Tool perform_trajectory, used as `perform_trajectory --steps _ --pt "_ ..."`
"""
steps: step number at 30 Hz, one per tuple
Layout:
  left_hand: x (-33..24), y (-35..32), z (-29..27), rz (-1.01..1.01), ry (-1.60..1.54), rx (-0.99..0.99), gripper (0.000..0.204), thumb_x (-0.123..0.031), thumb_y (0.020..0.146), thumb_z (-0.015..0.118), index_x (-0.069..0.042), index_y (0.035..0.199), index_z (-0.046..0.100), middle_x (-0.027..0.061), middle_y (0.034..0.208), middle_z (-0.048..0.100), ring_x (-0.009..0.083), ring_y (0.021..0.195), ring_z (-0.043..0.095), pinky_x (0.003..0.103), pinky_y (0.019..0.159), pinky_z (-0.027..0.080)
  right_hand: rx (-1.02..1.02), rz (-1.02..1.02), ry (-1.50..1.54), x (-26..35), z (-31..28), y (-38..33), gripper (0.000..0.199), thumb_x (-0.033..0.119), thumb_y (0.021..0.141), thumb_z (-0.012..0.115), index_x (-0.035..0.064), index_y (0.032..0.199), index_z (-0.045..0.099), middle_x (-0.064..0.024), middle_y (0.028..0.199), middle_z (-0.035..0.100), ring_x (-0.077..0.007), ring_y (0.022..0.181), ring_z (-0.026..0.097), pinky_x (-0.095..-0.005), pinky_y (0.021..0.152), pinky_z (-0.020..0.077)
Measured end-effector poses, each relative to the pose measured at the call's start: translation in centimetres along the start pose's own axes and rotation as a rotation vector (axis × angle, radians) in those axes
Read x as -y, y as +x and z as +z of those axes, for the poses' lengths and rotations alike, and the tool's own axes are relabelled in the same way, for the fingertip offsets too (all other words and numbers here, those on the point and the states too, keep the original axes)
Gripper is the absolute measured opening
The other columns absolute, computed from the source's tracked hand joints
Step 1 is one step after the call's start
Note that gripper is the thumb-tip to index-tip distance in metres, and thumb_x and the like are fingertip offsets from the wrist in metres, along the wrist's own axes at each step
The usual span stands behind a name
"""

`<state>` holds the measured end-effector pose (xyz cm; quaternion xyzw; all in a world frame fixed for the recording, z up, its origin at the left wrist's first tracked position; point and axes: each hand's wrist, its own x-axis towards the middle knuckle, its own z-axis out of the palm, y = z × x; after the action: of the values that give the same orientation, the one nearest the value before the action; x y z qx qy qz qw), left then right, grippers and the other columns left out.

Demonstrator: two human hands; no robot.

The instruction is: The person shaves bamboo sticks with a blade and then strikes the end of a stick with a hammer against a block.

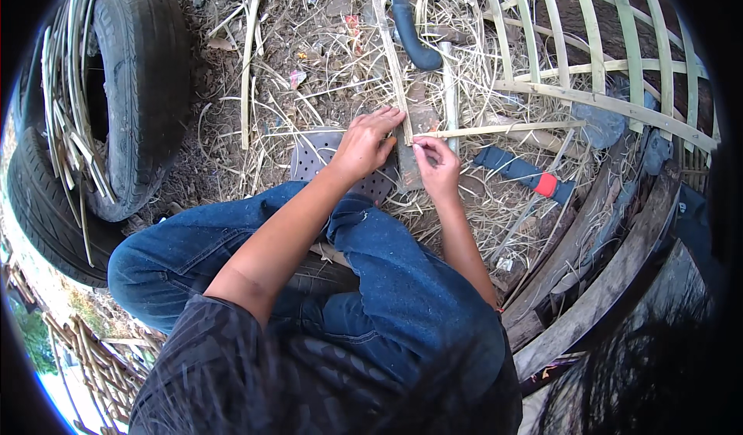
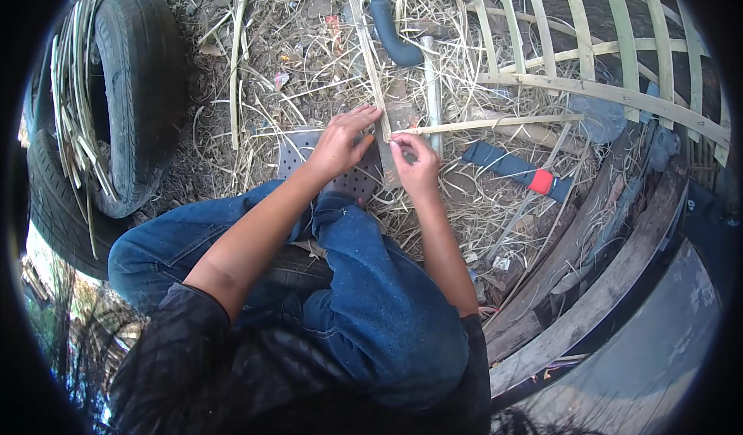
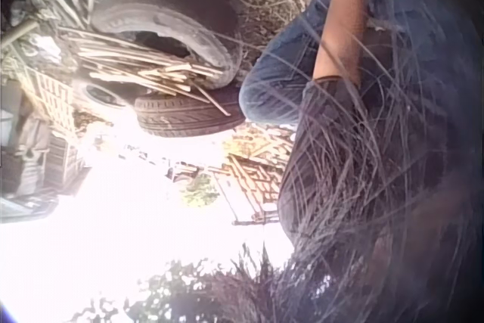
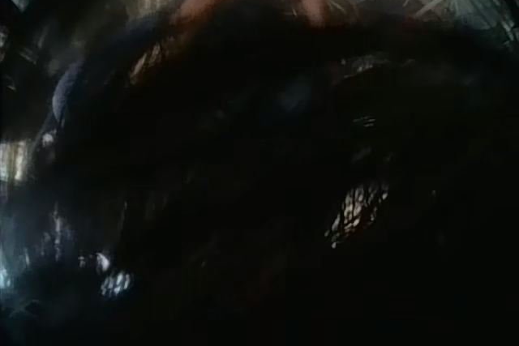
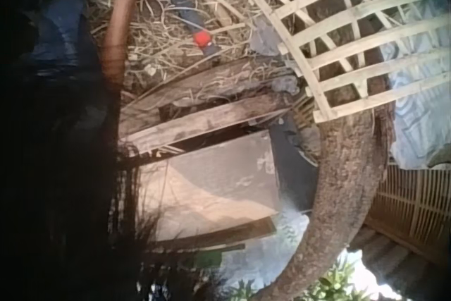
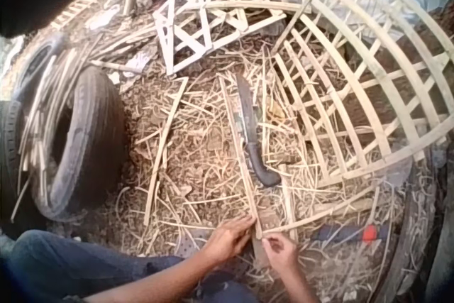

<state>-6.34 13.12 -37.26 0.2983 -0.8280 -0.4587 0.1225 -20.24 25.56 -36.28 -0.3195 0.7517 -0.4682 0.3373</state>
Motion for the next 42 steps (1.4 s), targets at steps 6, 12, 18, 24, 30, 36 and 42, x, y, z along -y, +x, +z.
perform_trajectory --steps 6,12,18,24,30,36,42 --pt "-1.5 0.2 -0.8 0.050 0.093 -0.113 0.055 -0.017 0.071 0.075 -0.011 0.123 0.059 0.0087 0.121 0.056 0.0293 0.119 0.049 0.042 0.099 0.036 -0.020 -0.042 -0.050 0.3 0.1 0.0 0.011 -0.004 0.081 0.066 -0.0018 0.092 0.066 -0.0097 0.094 0.069 -0.0166 0.080 0.068 -0.0269 0.071 0.0556" --pt "-1.8 0.3 0.0 0.090 0.134 -0.047 0.038 -0.023 0.068 0.077 -0.012 0.103 0.066 0.0057 0.107 0.057 0.0259 0.104 0.051 0.039 0.089 0.037 -0.034 -0.072 -0.088 0.6 0.0 0.1 0.010 -0.003 0.080 0.066 -0.0019 0.090 0.066 -0.0101 0.091 0.069 -0.0177 0.077 0.068 -0.0274 0.069 0.0550" --pt "-1.1 0.8 0.5 0.161 0.049 -0.041 0.023 -0.020 0.070 0.075 -0.011 0.090 0.069 0.0027 0.089 0.060 0.0216 0.094 0.053 0.036 0.083 0.038 0.045 -0.188 -0.236 2.4 -0.4 0.8 0.007 -0.004 0.078 0.066 -0.0018 0.084 0.063 -0.0122 0.085 0.067 -0.0251 0.075 0.067 -0.0317 0.066 0.0523" --pt "-0.7 1.7 0.7 0.251 0.050 0.002 0.016 -0.016 0.070 0.073 -0.011 0.084 0.069 0.0019 0.084 0.061 0.0209 0.089 0.056 0.034 0.081 0.039 0.085 -0.175 -0.379 3.1 -0.8 1.1 0.006 0.000 0.076 0.066 0.0004 0.080 0.062 -0.0127 0.081 0.065 -0.0307 0.074 0.064 -0.0357 0.067 0.0508" --pt "0.0 2.0 0.7 0.320 -0.026 -0.020 0.017 -0.009 0.065 0.076 -0.007 0.079 0.066 0.0046 0.078 0.063 0.0239 0.078 0.060 0.034 0.074 0.044 0.191 -0.135 -0.371 4.0 -1.2 1.7 0.007 0.002 0.077 0.068 -0.0003 0.083 0.064 -0.0123 0.082 0.065 -0.0278 0.073 0.066 -0.0338 0.067 0.0522" --pt "0.2 2.1 1.5 0.258 -0.176 -0.038 0.015 -0.008 0.067 0.075 -0.002 0.078 0.066 0.0086 0.074 0.062 0.0282 0.074 0.060 0.038 0.074 0.047 0.104 0.219 0.022 2.2 -1.3 1.3 0.012 0.007 0.085 0.069 -0.0035 0.089 0.068 -0.0079 0.082 0.069 -0.0125 0.073 0.067 -0.0256 0.067 0.0534" --pt "0.3 2.2 1.1 0.255 -0.187 -0.020 0.012 -0.011 0.070 0.073 -0.004 0.075 0.066 0.0079 0.073 0.062 0.0271 0.075 0.060 0.037 0.076 0.047 0.171 0.263 -0.012 2.8 -1.4 1.8 0.007 0.002 0.086 0.068 -0.0045 0.088 0.069 -0.0042 0.084 0.068 -0.0059 0.073 0.061 -0.0204 0.067 0.0496"
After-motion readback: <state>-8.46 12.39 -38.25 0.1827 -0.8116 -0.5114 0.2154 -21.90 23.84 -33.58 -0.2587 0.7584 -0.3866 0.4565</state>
